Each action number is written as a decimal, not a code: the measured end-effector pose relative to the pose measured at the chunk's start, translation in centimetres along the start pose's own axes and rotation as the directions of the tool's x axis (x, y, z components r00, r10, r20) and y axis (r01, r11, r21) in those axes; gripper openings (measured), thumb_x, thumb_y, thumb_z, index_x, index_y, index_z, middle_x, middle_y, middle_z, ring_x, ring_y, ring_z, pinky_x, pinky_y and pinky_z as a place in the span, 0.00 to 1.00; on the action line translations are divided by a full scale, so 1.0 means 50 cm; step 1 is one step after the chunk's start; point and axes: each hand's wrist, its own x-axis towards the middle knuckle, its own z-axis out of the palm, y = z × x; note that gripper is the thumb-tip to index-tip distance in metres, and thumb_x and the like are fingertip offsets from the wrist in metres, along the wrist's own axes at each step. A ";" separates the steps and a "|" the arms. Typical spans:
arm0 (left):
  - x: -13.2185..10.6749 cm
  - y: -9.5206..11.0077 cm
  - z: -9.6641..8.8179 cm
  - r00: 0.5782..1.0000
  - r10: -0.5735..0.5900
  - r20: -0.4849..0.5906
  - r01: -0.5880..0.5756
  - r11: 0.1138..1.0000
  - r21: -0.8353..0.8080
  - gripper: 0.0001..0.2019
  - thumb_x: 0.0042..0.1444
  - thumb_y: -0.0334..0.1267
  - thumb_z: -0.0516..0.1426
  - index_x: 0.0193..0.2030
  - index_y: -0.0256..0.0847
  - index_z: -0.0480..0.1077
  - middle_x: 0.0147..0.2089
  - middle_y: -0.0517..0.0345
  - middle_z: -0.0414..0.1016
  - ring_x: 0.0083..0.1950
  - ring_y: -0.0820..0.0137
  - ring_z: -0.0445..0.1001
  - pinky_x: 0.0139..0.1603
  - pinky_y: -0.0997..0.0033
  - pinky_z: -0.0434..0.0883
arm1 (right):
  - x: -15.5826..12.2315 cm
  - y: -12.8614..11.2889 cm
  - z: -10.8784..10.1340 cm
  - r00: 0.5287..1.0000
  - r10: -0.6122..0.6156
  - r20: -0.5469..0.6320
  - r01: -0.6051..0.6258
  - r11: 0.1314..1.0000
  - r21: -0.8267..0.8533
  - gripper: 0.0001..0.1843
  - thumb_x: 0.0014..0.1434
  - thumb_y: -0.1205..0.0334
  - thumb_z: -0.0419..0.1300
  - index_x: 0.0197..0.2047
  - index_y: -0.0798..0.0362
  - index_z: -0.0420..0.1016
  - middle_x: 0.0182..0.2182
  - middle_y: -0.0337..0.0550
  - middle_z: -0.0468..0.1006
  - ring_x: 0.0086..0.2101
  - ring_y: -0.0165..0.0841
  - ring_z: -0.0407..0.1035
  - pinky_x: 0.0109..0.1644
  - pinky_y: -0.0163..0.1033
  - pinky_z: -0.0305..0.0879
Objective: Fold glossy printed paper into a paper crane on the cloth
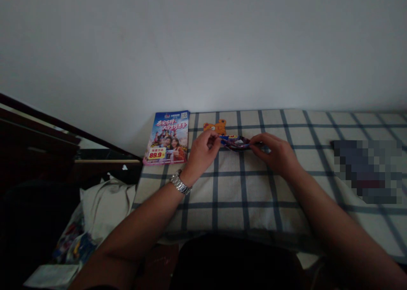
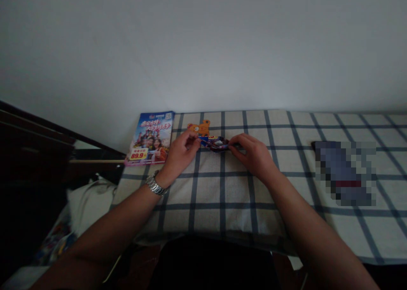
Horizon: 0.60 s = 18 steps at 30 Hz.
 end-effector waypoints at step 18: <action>-0.001 0.009 -0.009 0.987 0.147 0.064 -0.148 0.989 0.021 0.24 0.67 0.26 0.58 0.67 0.47 0.64 0.60 0.52 0.75 0.52 0.68 0.79 0.54 0.64 0.81 | -0.003 0.002 0.000 0.998 0.065 0.026 -0.065 0.998 0.007 0.05 0.70 0.59 0.60 0.45 0.48 0.77 0.44 0.45 0.83 0.38 0.39 0.79 0.42 0.44 0.77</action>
